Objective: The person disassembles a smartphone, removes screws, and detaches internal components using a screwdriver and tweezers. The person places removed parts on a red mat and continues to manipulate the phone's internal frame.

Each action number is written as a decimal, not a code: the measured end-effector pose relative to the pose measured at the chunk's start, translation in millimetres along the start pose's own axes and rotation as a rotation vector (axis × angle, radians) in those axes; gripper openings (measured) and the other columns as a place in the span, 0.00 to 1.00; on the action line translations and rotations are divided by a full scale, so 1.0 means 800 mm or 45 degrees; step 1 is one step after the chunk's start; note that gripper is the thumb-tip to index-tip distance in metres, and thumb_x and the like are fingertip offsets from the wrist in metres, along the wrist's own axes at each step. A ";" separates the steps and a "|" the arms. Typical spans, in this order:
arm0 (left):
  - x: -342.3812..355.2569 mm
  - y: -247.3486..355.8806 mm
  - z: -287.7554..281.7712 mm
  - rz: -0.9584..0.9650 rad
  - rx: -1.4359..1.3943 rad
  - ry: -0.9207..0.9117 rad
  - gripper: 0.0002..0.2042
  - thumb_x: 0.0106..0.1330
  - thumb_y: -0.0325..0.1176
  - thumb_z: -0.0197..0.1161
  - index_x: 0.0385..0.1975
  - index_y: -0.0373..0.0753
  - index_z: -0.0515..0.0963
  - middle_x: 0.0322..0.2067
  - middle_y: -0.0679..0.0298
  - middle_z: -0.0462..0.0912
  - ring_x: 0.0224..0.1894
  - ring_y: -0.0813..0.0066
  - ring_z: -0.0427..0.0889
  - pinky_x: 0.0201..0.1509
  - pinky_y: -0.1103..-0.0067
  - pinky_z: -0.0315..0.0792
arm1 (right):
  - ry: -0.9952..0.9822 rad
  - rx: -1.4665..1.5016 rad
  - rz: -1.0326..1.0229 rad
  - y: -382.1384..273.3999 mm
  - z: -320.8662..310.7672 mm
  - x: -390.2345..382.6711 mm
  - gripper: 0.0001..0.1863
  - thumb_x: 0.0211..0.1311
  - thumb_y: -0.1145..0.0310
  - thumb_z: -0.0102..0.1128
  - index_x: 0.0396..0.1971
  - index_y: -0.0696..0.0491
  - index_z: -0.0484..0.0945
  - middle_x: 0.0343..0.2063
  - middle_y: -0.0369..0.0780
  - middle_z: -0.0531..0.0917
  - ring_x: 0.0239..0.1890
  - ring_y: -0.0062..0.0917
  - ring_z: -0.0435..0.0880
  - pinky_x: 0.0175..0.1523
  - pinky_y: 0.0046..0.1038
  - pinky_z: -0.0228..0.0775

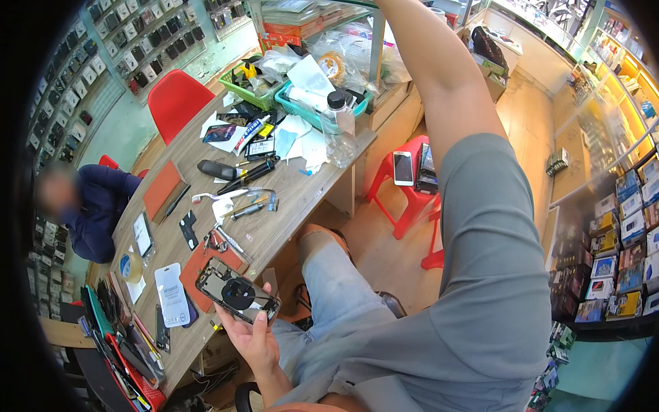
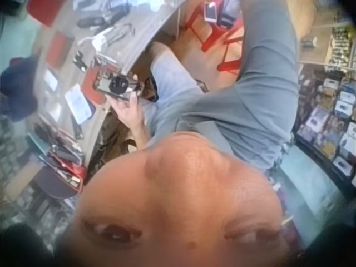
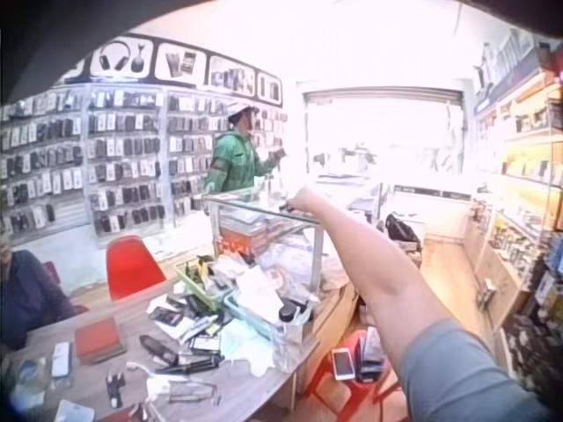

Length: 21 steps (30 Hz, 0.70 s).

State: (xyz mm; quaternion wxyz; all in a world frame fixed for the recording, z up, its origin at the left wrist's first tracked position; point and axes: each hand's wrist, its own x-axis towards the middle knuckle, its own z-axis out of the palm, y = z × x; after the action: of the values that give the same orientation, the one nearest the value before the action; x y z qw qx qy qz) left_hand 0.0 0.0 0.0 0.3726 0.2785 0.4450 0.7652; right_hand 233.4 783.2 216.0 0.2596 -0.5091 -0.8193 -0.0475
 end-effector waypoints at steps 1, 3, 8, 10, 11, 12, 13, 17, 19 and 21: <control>-0.009 0.010 -0.006 -0.002 0.061 0.047 0.50 0.66 0.11 0.60 0.86 0.43 0.42 0.74 0.44 0.68 0.71 0.42 0.78 0.70 0.54 0.80 | -0.095 -0.101 0.015 -0.019 0.037 0.003 0.22 0.68 0.47 0.66 0.48 0.48 0.93 0.42 0.47 0.94 0.44 0.41 0.94 0.55 0.44 0.85; 0.015 0.010 0.003 0.026 0.099 0.060 0.50 0.66 0.11 0.60 0.86 0.42 0.43 0.74 0.44 0.68 0.69 0.41 0.80 0.69 0.55 0.81 | -0.122 -0.341 -0.117 -0.009 0.066 0.055 0.22 0.72 0.46 0.62 0.50 0.46 0.93 0.41 0.46 0.94 0.43 0.44 0.94 0.54 0.44 0.85; 0.032 -0.026 0.029 -0.051 -0.060 -0.052 0.49 0.66 0.10 0.59 0.86 0.41 0.44 0.74 0.44 0.68 0.67 0.41 0.81 0.68 0.57 0.82 | -0.043 -1.003 -0.421 0.139 0.012 0.133 0.29 0.75 0.38 0.54 0.51 0.46 0.92 0.45 0.48 0.93 0.45 0.48 0.92 0.56 0.46 0.83; 0.034 -0.022 0.028 -0.030 -0.029 -0.058 0.49 0.67 0.10 0.59 0.86 0.42 0.43 0.74 0.44 0.68 0.68 0.40 0.81 0.68 0.57 0.82 | -0.089 -0.570 -0.090 0.115 0.035 0.130 0.35 0.75 0.32 0.50 0.52 0.47 0.92 0.50 0.50 0.92 0.49 0.49 0.91 0.59 0.48 0.81; 0.035 -0.021 0.028 -0.022 -0.029 -0.068 0.49 0.67 0.10 0.59 0.86 0.42 0.42 0.74 0.43 0.68 0.68 0.40 0.81 0.68 0.57 0.82 | -0.111 -0.370 0.076 0.104 0.031 0.122 0.37 0.75 0.30 0.49 0.53 0.47 0.92 0.52 0.52 0.91 0.51 0.50 0.91 0.61 0.48 0.80; 0.037 -0.023 0.031 -0.021 -0.030 -0.070 0.49 0.67 0.10 0.59 0.86 0.42 0.42 0.74 0.44 0.68 0.68 0.40 0.80 0.69 0.57 0.81 | -0.049 -0.350 0.102 0.102 0.023 0.111 0.39 0.74 0.28 0.48 0.53 0.48 0.91 0.53 0.52 0.90 0.53 0.50 0.90 0.62 0.49 0.80; 0.036 -0.023 0.031 -0.017 -0.027 -0.065 0.49 0.67 0.10 0.58 0.86 0.42 0.42 0.74 0.44 0.68 0.69 0.40 0.80 0.69 0.56 0.81 | 0.011 -0.323 0.121 0.092 0.018 0.095 0.41 0.74 0.27 0.47 0.53 0.50 0.91 0.54 0.53 0.90 0.55 0.51 0.90 0.63 0.49 0.79; 0.023 -0.001 0.021 0.005 0.036 -0.037 0.49 0.67 0.10 0.58 0.86 0.42 0.43 0.74 0.44 0.68 0.70 0.40 0.79 0.71 0.55 0.80 | 0.212 -0.011 0.298 0.004 -0.004 0.015 0.46 0.72 0.24 0.46 0.53 0.55 0.90 0.56 0.55 0.88 0.60 0.51 0.87 0.65 0.48 0.78; 0.017 0.007 0.020 0.015 0.033 -0.048 0.49 0.67 0.10 0.58 0.86 0.42 0.43 0.74 0.45 0.68 0.70 0.40 0.79 0.71 0.54 0.79 | 0.216 0.001 0.352 -0.022 -0.043 -0.034 0.46 0.72 0.24 0.48 0.52 0.56 0.90 0.55 0.56 0.89 0.60 0.51 0.88 0.66 0.49 0.78; 0.017 0.000 0.025 0.007 -0.025 -0.095 0.49 0.67 0.10 0.58 0.86 0.42 0.43 0.74 0.45 0.68 0.70 0.40 0.79 0.72 0.53 0.79 | 0.273 -0.003 0.450 -0.006 -0.102 -0.059 0.46 0.71 0.24 0.50 0.51 0.57 0.90 0.54 0.57 0.89 0.59 0.51 0.88 0.65 0.49 0.78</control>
State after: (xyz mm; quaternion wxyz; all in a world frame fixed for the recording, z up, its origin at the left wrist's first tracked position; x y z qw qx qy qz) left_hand 7.1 20.5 10.5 0.3898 0.3044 0.4223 0.7596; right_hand 276.5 715.0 264.9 0.3491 -0.6373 -0.6847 -0.0562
